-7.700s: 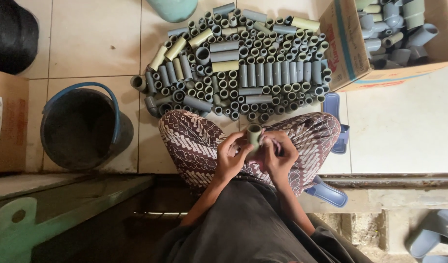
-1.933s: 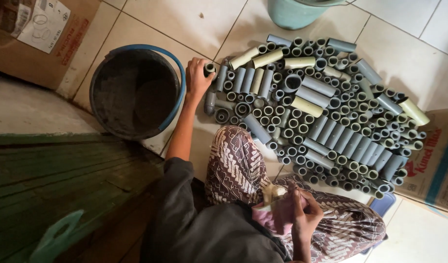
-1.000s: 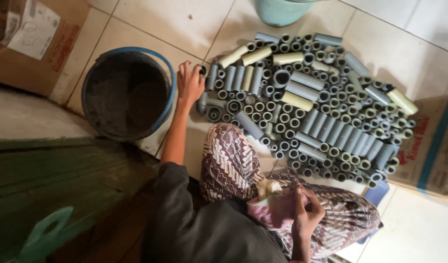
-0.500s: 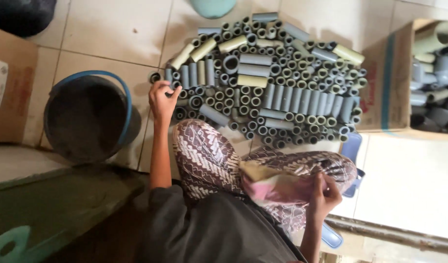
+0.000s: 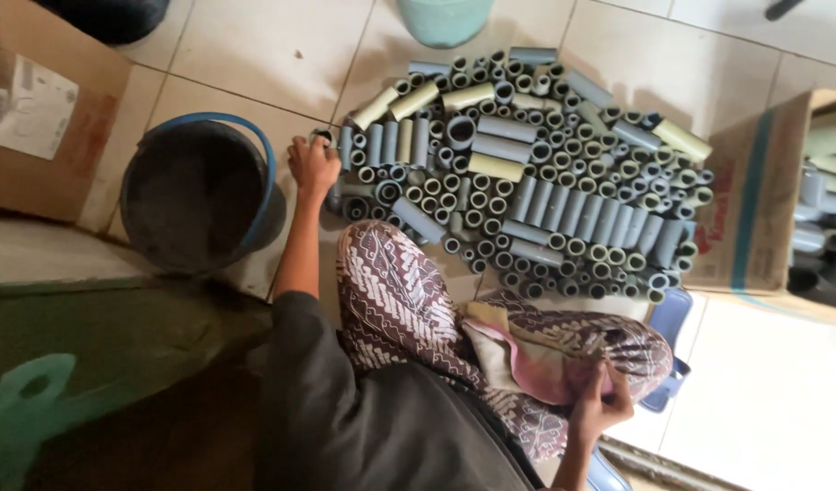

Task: The person sits on the floor and wipes several small plastic pipe fittings with a cloth. They pick up each fitting, rub its exterior and interior surfaces, then place it back into the pile. The process repeats for multiple fittings throughout the clip.

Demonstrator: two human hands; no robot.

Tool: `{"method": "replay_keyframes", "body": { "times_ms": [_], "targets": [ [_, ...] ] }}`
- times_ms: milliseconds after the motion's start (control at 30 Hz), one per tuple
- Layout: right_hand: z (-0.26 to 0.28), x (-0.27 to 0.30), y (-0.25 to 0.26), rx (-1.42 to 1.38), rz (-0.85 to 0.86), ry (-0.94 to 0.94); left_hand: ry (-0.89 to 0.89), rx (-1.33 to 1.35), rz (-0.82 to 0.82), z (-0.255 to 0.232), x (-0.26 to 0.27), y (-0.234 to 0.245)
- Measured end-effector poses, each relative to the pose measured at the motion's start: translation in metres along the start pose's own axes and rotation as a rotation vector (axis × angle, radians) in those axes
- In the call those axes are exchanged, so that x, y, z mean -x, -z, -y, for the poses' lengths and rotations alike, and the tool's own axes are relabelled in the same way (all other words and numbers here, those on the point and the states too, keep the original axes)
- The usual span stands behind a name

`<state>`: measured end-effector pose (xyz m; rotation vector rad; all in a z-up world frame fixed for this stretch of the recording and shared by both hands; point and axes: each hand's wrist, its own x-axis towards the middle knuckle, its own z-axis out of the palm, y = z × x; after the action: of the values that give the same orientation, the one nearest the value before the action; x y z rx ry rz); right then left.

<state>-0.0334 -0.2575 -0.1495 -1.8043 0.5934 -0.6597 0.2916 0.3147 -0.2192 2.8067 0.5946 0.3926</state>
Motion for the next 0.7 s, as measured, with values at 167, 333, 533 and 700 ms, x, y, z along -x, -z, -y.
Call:
{"method": "replay_keyframes", "body": {
  "times_ms": [167, 333, 533, 700],
  "targets": [
    [0.0, 0.002, -0.005, 0.008, -0.004, -0.03, 0.009, -0.058, 0.172, -0.012, -0.015, 0.013],
    [-0.007, 0.001, -0.006, 0.04, -0.007, -0.026, -0.072, -0.125, 0.111, 0.003, -0.018, -0.007],
    [-0.013, 0.002, -0.008, -0.023, -0.002, -0.002, -0.078, -0.121, 0.203, 0.022, -0.018, -0.029],
    [-0.005, 0.003, -0.012, -0.028, 0.003, 0.011, -0.208, -0.11, 0.022, 0.027, -0.021, -0.028]
  ]
}}
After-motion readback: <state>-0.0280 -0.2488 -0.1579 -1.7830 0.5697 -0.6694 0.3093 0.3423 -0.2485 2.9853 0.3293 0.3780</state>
